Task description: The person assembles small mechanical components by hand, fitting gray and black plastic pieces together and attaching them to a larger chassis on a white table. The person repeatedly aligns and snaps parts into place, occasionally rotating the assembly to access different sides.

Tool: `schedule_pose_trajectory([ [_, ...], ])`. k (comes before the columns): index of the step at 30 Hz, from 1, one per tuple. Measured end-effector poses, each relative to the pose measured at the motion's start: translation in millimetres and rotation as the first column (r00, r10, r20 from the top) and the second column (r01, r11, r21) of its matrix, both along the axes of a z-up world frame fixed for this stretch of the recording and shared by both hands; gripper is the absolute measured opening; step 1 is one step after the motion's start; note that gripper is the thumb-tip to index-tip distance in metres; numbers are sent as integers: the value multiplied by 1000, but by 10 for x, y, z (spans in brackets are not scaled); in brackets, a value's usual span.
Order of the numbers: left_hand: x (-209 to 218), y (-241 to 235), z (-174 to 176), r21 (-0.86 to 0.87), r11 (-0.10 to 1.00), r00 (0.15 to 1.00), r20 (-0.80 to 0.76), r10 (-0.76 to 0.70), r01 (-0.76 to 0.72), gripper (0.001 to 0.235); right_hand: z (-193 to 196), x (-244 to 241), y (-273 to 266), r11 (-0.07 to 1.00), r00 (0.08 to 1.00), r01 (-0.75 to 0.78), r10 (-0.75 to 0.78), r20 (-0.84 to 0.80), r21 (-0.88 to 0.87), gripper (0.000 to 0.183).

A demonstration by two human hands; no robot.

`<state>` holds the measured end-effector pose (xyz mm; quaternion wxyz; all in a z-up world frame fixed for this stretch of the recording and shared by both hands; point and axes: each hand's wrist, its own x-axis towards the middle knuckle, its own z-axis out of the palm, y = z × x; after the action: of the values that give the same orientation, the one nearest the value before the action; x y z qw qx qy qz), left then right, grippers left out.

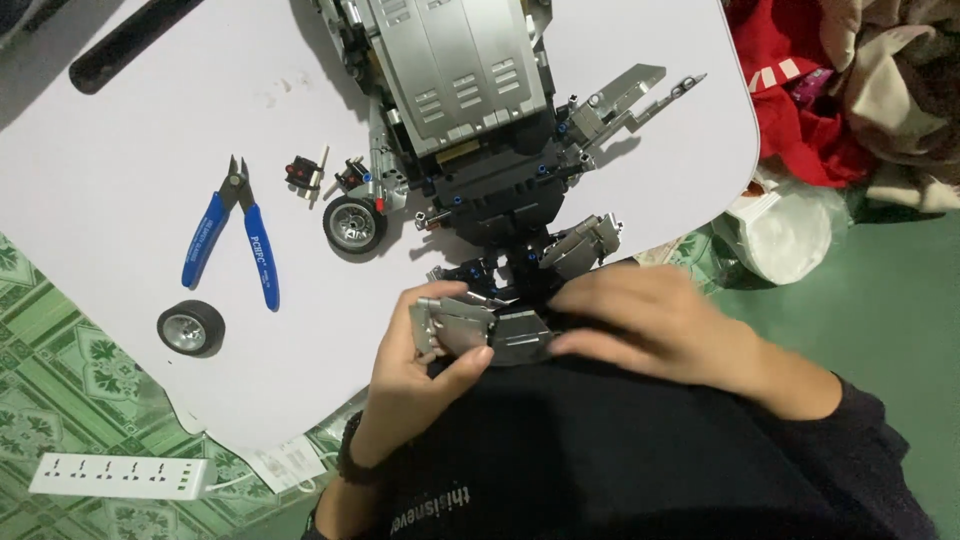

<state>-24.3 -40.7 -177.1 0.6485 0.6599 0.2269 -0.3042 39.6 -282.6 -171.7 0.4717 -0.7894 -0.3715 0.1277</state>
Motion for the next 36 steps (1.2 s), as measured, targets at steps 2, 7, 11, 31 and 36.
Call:
schedule_pose_trajectory([
  [2,2,-12,6,32,999,999,39,-18,16,58,-35,43,-194,987,987,161,-160,21,-24,18],
  [7,18,-82,-49,25,999,995,101,-27,25,58,9,301,-293,861,857,469,-497,-135,-195,22],
  [11,24,-84,-145,-69,994,996,36,85,-83,76,-56,467,-255,936,615,335,-302,-729,-106,39],
  [31,-166,390,-548,-813,541,965,-93,245,-215,91,-168,464,-22,753,-51,603,-294,-954,-264,36],
  [36,-243,349,-594,-842,500,953,-51,298,-201,90,-479,352,-81,756,-2,639,-182,-983,-141,52],
])
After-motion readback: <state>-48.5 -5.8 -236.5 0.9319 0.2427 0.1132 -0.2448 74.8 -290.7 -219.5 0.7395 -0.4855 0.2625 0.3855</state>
